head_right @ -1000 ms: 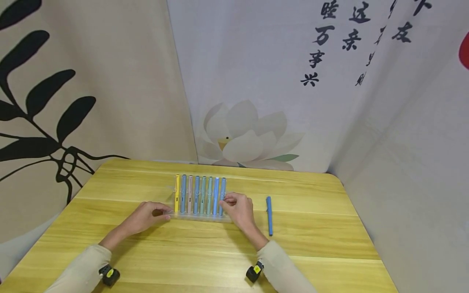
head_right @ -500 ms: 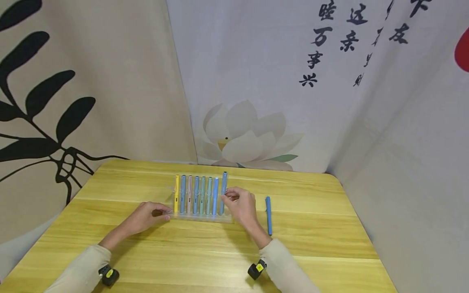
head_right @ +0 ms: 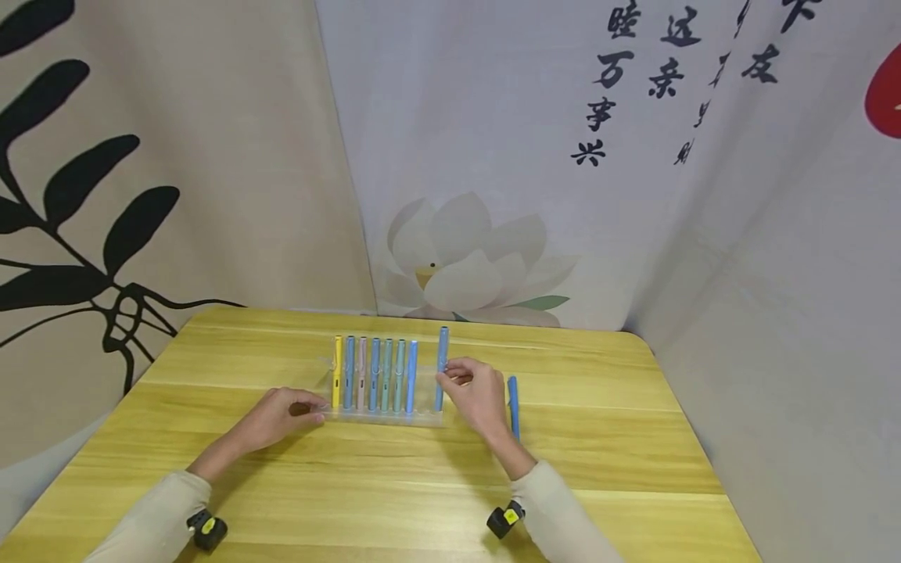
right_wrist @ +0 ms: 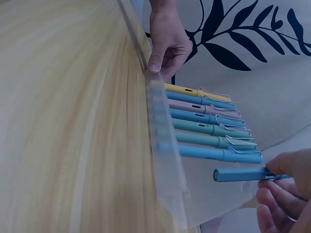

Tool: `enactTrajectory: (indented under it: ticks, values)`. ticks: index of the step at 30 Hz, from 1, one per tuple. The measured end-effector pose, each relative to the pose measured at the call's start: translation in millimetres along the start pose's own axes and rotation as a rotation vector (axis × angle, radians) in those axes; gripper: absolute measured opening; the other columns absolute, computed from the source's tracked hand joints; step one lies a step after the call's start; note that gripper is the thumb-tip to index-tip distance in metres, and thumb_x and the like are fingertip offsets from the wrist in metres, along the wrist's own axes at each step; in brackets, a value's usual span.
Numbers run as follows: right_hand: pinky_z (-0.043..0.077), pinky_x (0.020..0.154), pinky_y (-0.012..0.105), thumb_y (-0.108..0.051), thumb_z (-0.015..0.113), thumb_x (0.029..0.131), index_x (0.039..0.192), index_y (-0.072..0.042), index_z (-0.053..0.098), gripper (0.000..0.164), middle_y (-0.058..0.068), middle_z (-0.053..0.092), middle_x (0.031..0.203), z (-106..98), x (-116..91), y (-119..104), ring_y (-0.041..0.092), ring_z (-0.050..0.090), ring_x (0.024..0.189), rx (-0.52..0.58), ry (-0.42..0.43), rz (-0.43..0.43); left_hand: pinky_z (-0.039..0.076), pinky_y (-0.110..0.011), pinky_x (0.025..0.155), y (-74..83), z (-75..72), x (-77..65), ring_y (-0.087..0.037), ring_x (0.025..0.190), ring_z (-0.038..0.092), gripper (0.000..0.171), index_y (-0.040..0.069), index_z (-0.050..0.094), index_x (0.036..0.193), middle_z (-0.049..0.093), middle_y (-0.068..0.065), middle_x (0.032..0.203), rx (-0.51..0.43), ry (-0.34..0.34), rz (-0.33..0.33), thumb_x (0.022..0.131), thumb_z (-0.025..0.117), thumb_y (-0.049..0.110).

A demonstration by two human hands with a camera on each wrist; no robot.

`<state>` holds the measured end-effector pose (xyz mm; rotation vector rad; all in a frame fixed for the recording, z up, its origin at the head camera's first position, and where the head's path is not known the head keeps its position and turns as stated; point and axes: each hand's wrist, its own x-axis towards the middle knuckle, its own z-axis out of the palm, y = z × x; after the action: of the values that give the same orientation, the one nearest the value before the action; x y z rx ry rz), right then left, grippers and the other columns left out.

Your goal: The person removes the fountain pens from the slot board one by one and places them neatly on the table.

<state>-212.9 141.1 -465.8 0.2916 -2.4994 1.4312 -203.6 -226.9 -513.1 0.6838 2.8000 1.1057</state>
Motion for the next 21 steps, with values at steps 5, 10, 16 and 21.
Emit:
enactTrajectory:
  ticks: [5, 10, 16, 21]
  values:
    - [0.059, 0.073, 0.029, -0.018, 0.082, 0.088, 0.101, -0.009, 0.079, 0.017, -0.002, 0.077, 0.087, -9, -2, 1, 0.013, 0.07, 0.079, -0.015, 0.015, 0.008, 0.056, -0.035, 0.084, 1.4, -0.4, 0.1, -0.01, 0.093, 0.066, 0.02, 0.01, 0.078, 0.113, 0.076, 0.003, 0.104, 0.002, 0.0, -0.001, 0.096, 0.074, 0.019]
    - [0.059, 0.073, 0.031, -0.02, 0.082, 0.089, 0.102, -0.009, 0.079, 0.017, -0.002, 0.077, 0.087, -21, -3, 3, 0.013, 0.07, 0.079, -0.029, 0.025, 0.017, 0.056, -0.035, 0.083, 2.1, -1.0, 0.0, -0.01, 0.092, 0.065, 0.019, 0.011, 0.078, 0.113, 0.076, 0.004, 0.103, 0.005, -0.001, 0.001, 0.096, 0.073, 0.019]
    - [0.059, 0.075, 0.032, -0.02, 0.082, 0.089, 0.103, -0.009, 0.079, 0.018, -0.001, 0.077, 0.088, -35, -5, 7, 0.015, 0.071, 0.08, -0.055, 0.043, 0.022, 0.056, -0.033, 0.083, -0.5, -0.2, 0.4, -0.009, 0.092, 0.065, 0.018, 0.012, 0.078, 0.112, 0.076, 0.005, 0.102, 0.006, -0.001, 0.002, 0.096, 0.073, 0.02]
    - [0.059, 0.074, 0.032, -0.022, 0.081, 0.09, 0.103, -0.008, 0.079, 0.02, 0.001, 0.077, 0.089, -47, -9, 12, 0.016, 0.071, 0.081, -0.07, 0.047, 0.057, 0.056, -0.032, 0.082, 1.4, 0.0, 0.8, -0.008, 0.09, 0.065, 0.018, 0.012, 0.078, 0.111, 0.076, 0.005, 0.102, 0.008, 0.003, -0.001, 0.096, 0.074, 0.02]
